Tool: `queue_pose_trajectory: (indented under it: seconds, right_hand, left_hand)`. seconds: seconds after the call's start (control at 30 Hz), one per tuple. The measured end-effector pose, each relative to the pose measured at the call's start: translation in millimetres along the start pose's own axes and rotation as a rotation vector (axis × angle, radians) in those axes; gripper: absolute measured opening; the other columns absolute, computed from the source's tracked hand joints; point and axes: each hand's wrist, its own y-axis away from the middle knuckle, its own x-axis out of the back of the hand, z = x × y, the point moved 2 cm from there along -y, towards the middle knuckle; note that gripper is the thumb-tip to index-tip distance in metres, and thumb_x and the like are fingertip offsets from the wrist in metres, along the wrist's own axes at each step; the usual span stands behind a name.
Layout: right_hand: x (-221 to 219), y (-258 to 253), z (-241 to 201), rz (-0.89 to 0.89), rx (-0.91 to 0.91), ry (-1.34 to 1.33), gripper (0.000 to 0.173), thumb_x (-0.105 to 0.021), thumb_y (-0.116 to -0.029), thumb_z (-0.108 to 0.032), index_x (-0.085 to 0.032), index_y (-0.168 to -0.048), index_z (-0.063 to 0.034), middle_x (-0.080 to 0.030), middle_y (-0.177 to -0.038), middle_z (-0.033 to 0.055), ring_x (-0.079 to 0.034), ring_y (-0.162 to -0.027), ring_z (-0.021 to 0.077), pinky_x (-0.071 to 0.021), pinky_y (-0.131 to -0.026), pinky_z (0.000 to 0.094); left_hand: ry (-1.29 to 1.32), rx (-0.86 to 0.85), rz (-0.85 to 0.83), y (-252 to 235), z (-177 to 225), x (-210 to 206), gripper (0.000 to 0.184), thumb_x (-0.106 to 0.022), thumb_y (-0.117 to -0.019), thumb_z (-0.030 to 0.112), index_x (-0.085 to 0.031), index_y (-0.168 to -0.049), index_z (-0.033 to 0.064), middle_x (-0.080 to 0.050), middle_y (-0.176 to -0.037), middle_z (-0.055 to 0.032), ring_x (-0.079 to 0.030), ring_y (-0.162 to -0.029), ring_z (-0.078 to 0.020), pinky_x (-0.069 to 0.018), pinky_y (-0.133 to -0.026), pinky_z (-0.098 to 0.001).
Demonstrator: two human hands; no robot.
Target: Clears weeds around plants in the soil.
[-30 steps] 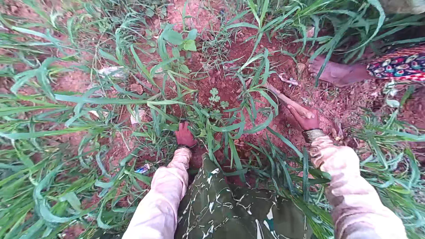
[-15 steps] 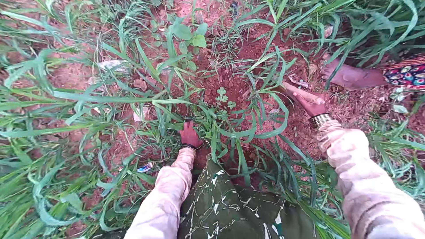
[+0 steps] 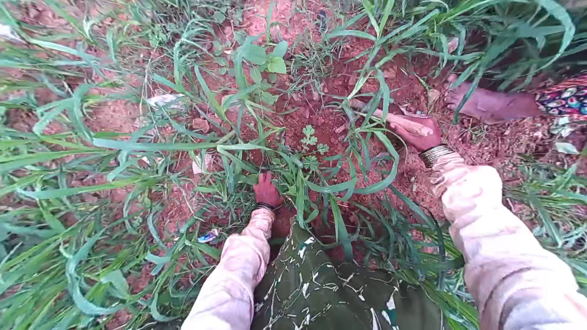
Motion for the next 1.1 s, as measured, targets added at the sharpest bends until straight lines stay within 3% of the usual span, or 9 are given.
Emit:
queue_pose_trajectory:
  seconds: [0.13,0.3,0.43,0.57,0.63,0.73,0.83,1.03,1.1]
  right_hand:
    - [26,19,19,0.000,-0.147,-0.042,0.047,-0.069,-0.0943,-0.025,-0.066,-0.116,0.0160,-0.068,-0.110,0.0352,-0.068,-0.104,0.0388,-0.0483,-0.100,0.0512]
    - [18,4,4,-0.017,-0.077,0.003,0.038,-0.071,-0.0959,-0.025,-0.072,-0.114,0.0089,-0.070,-0.107,0.0353,-0.067,-0.104,0.0535,-0.0447,-0.094,0.0720]
    - [-16,53,4,0.122,-0.274,-0.169,0.049,-0.069,-0.0973,-0.034,-0.070,-0.114,0.0115,-0.069,-0.110,0.0342,-0.067,-0.109,0.0471,-0.0466,-0.100,0.0635]
    - [-57,91,27,0.346,-0.494,-0.417,0.058,-0.071,-0.0940,-0.039,-0.067,-0.119,0.0130,-0.069,-0.116,0.0305,-0.067,-0.113,0.0335,-0.0474,-0.106,0.0467]
    - [-62,92,29,0.349,-0.498,-0.409,0.056,-0.070,-0.0941,-0.039,-0.068,-0.115,0.0134,-0.069,-0.114,0.0316,-0.067,-0.111,0.0358,-0.0468,-0.104,0.0495]
    - [-60,91,30,0.333,-0.475,-0.371,0.058,-0.069,-0.0944,-0.040,-0.068,-0.117,0.0129,-0.069,-0.115,0.0336,-0.067,-0.114,0.0408,-0.0462,-0.105,0.0534]
    - [-59,89,25,0.297,-0.477,-0.342,0.057,-0.067,-0.0956,-0.043,-0.071,-0.113,0.0107,-0.071,-0.111,0.0325,-0.068,-0.111,0.0444,-0.0468,-0.103,0.0596]
    - [-54,86,28,0.347,-0.542,-0.469,0.052,-0.073,-0.0930,-0.036,-0.070,-0.113,0.0113,-0.071,-0.111,0.0293,-0.070,-0.109,0.0338,-0.0497,-0.103,0.0482]
    - [-57,85,30,0.393,-0.499,-0.457,0.051,-0.072,-0.0925,-0.035,-0.071,-0.113,0.0117,-0.072,-0.109,0.0288,-0.071,-0.106,0.0337,-0.0513,-0.101,0.0480]
  left_hand:
    - [0.019,0.059,-0.092,-5,4,8,0.054,-0.079,-0.0796,0.006,-0.061,-0.125,-0.0180,-0.050,-0.147,-0.0357,-0.040,-0.143,-0.0531,-0.0317,-0.109,-0.0697]
    - [0.022,0.099,-0.083,-6,6,4,0.055,-0.072,-0.0853,0.001,-0.055,-0.134,-0.0169,-0.046,-0.150,-0.0360,-0.038,-0.145,-0.0515,-0.0288,-0.111,-0.0688]
    - [0.040,0.131,-0.084,-1,9,12,0.054,-0.068,-0.0897,-0.001,-0.051,-0.137,-0.0188,-0.041,-0.154,-0.0366,-0.031,-0.149,-0.0514,-0.0220,-0.118,-0.0668]
    - [0.467,0.240,0.090,-14,43,67,0.048,-0.048,-0.1076,0.006,-0.036,-0.150,-0.0130,-0.044,-0.152,-0.0314,-0.043,-0.144,-0.0350,-0.0323,-0.122,-0.0414]
    - [0.341,0.059,0.039,-52,67,97,0.046,-0.050,-0.1066,0.008,-0.043,-0.146,-0.0140,-0.050,-0.147,-0.0323,-0.049,-0.140,-0.0357,-0.0375,-0.119,-0.0423]
    - [-0.037,-0.397,-0.073,-119,144,132,0.043,-0.070,-0.0919,0.008,-0.060,-0.127,-0.0157,-0.062,-0.127,-0.0373,-0.059,-0.126,-0.0497,-0.0415,-0.109,-0.0631]
    - [-0.403,-0.476,-0.306,-173,203,124,0.046,-0.073,-0.0921,0.011,-0.061,-0.133,-0.0069,-0.058,-0.140,-0.0311,-0.050,-0.137,-0.0491,-0.0369,-0.112,-0.0682]
    - [-0.548,-0.719,-0.349,-200,212,99,0.047,-0.080,-0.0815,-0.004,-0.064,-0.125,-0.0121,-0.053,-0.147,-0.0293,-0.033,-0.148,-0.0503,-0.0290,-0.118,-0.0635]
    - [-0.647,-0.728,-0.373,-200,221,100,0.051,-0.080,-0.0830,-0.001,-0.063,-0.130,-0.0093,-0.051,-0.150,-0.0257,-0.031,-0.149,-0.0487,-0.0278,-0.117,-0.0644]
